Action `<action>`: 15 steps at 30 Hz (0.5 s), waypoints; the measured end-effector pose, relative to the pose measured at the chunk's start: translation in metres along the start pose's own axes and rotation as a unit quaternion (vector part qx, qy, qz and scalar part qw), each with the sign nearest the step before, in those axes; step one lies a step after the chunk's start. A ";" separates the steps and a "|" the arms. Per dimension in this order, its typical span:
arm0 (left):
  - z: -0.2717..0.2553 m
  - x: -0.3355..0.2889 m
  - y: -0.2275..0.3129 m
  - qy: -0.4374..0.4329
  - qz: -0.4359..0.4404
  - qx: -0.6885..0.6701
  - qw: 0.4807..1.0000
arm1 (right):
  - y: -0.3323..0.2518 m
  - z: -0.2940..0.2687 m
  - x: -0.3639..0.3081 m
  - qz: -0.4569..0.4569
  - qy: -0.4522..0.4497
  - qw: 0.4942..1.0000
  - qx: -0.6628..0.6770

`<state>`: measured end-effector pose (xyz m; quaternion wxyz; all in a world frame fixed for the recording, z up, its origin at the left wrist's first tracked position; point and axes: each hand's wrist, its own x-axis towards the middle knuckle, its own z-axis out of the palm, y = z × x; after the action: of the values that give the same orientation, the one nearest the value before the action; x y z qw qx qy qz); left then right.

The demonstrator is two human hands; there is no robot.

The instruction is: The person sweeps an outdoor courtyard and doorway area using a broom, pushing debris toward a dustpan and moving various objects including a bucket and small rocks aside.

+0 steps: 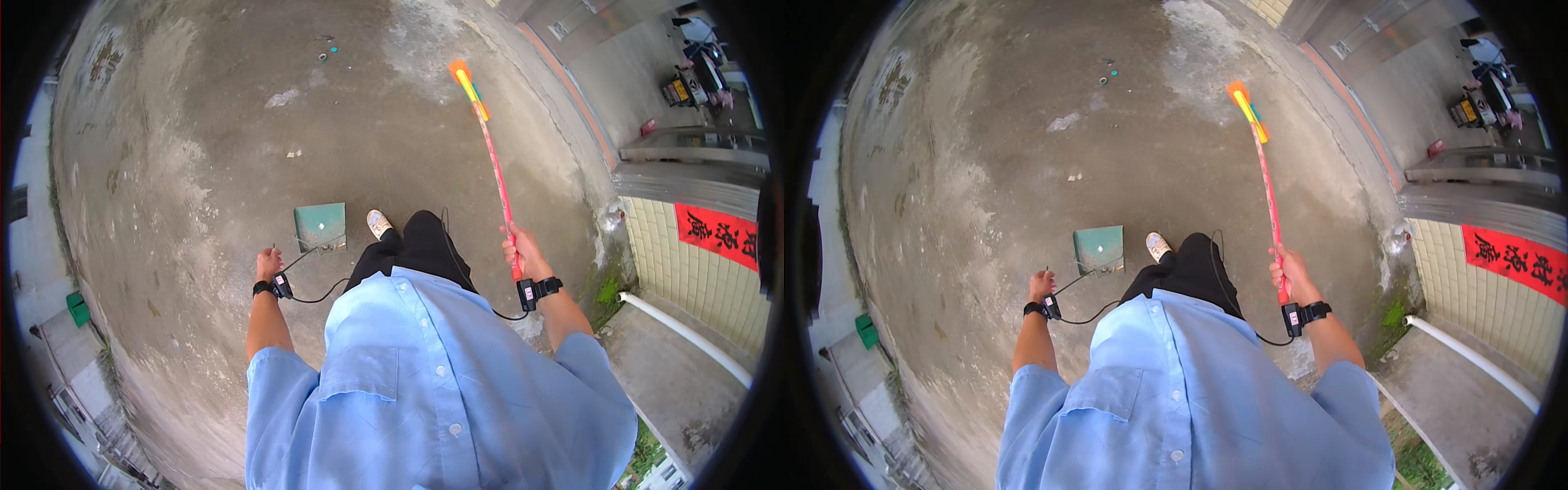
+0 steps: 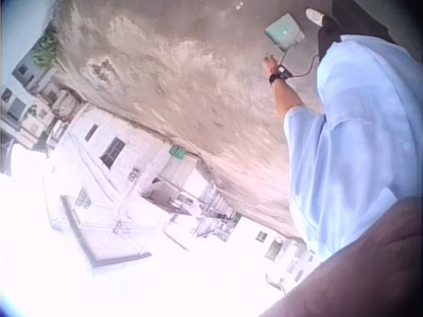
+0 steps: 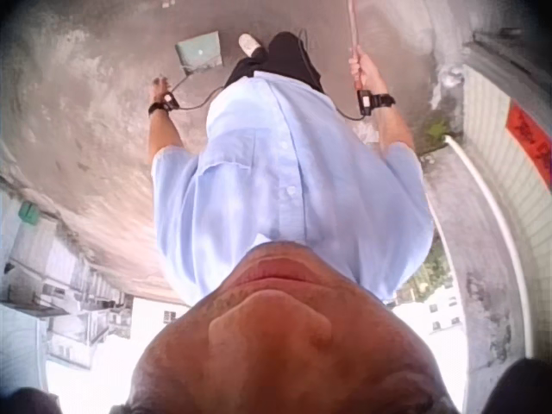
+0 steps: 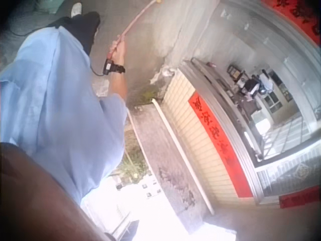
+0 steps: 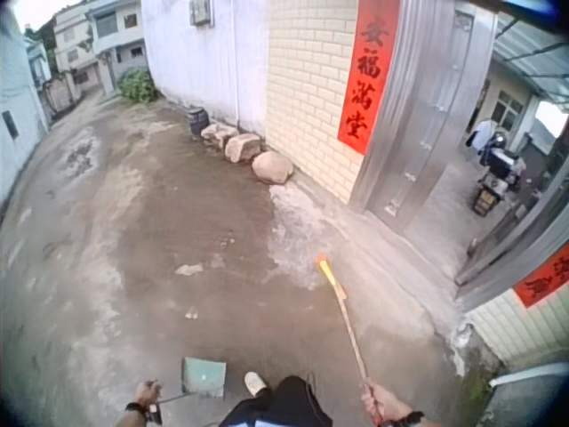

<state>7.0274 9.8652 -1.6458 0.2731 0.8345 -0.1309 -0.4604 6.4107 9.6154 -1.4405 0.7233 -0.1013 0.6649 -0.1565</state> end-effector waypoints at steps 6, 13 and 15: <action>-0.030 0.103 0.064 0.036 0.099 0.070 0.992 | -0.059 0.098 0.041 -0.066 0.099 0.978 -0.170; -0.034 0.188 0.185 0.071 0.163 0.114 0.977 | -0.227 0.290 0.189 -0.144 0.052 0.940 -0.306; -0.044 0.222 0.213 0.074 0.152 0.111 0.979 | -0.305 0.371 0.246 -0.167 0.028 0.923 -0.346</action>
<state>7.1915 9.6016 -1.6589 0.2545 0.8616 -0.2863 -0.3331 6.7681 9.2199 -1.5261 0.5880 -0.4505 0.6707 -0.0383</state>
